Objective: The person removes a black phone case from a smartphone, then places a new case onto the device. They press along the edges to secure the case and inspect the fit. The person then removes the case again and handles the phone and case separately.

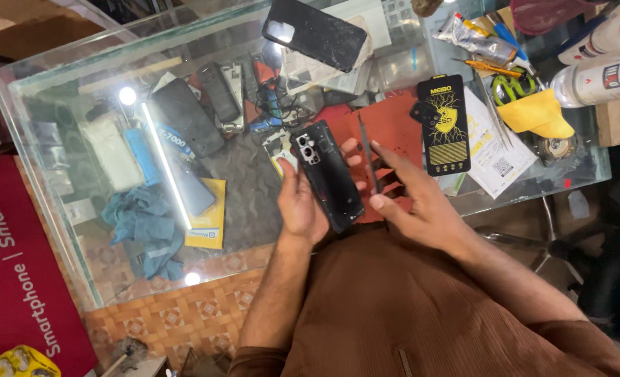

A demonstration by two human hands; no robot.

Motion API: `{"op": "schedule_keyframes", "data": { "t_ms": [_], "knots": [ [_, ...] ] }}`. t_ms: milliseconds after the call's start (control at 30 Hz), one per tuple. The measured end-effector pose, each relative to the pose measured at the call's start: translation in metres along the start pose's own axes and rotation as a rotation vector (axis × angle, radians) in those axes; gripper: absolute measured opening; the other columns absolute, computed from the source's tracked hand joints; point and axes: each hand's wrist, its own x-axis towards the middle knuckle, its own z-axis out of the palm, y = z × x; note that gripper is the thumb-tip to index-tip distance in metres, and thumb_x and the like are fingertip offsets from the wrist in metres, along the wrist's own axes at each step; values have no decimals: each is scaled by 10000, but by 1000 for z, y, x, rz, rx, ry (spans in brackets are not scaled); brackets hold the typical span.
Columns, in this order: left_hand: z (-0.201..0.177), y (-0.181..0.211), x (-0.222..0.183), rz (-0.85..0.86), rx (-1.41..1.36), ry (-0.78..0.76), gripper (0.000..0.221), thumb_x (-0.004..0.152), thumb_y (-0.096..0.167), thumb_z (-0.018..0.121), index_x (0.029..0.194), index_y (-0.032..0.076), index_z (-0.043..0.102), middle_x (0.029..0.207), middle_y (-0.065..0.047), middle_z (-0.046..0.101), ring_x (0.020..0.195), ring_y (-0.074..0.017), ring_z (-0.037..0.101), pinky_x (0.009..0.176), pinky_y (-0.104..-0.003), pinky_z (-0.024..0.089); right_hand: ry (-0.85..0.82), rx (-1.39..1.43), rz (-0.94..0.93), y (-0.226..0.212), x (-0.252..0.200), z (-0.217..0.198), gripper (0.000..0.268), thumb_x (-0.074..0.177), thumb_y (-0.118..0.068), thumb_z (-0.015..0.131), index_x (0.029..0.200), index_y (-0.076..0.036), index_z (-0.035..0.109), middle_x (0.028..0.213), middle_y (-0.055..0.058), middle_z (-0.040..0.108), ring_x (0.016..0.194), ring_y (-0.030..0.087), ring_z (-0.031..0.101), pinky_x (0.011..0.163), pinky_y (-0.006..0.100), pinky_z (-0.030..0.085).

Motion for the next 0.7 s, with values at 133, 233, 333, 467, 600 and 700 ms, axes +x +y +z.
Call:
{"op": "schedule_keyframes", "data": {
  "t_ms": [133, 233, 333, 467, 600, 700],
  "knots": [
    [7, -11, 3, 19, 128, 190, 808, 1074, 658, 225, 1654, 98, 264, 1592, -185, 423, 1444, -321, 468, 1235, -473, 390, -6, -417, 78, -5, 5, 13, 796, 900, -341, 709, 1563, -79, 355, 1174, 193, 609, 987, 346, 670, 860, 438, 543],
    [12, -14, 1, 38, 169, 87, 791, 1047, 663, 176, 1674, 181, 171, 1565, -189, 455, 1419, -321, 498, 1222, -467, 395, 0, -463, 1, -5, 7, 18, 727, 927, -370, 682, 1533, -89, 395, 1275, 226, 578, 1034, 419, 650, 823, 483, 544],
    [16, -15, 2, 29, 166, 65, 805, 1064, 661, 187, 1691, 157, 152, 1570, -182, 460, 1418, -314, 498, 1214, -480, 398, 22, -513, -100, -5, 6, 21, 659, 933, -383, 693, 1480, -105, 452, 1353, 257, 540, 1087, 451, 633, 830, 499, 554],
    [18, -14, 3, 43, 289, 43, 756, 1073, 427, 463, 1698, 200, 101, 1588, -172, 433, 1401, -295, 489, 1210, -456, 394, 28, -527, -135, -1, 6, 25, 639, 927, -370, 708, 1464, -117, 468, 1355, 241, 533, 1119, 456, 632, 849, 502, 557],
    [19, -12, 2, 12, 423, 39, 1048, 898, 10, 646, 1679, 270, -3, 1590, -149, 378, 1411, -254, 452, 1211, -444, 401, 17, -515, -133, 2, 6, 25, 674, 893, -316, 732, 1475, -113, 462, 1341, 238, 529, 1093, 457, 634, 830, 507, 554],
    [19, -13, 4, 10, 452, 41, 1065, 876, -85, 590, 1685, 266, -8, 1611, -155, 373, 1428, -255, 447, 1223, -445, 400, 16, -513, -136, 5, 6, 25, 685, 878, -284, 743, 1482, -126, 462, 1337, 229, 530, 1073, 450, 639, 828, 506, 554]
  ]
}}
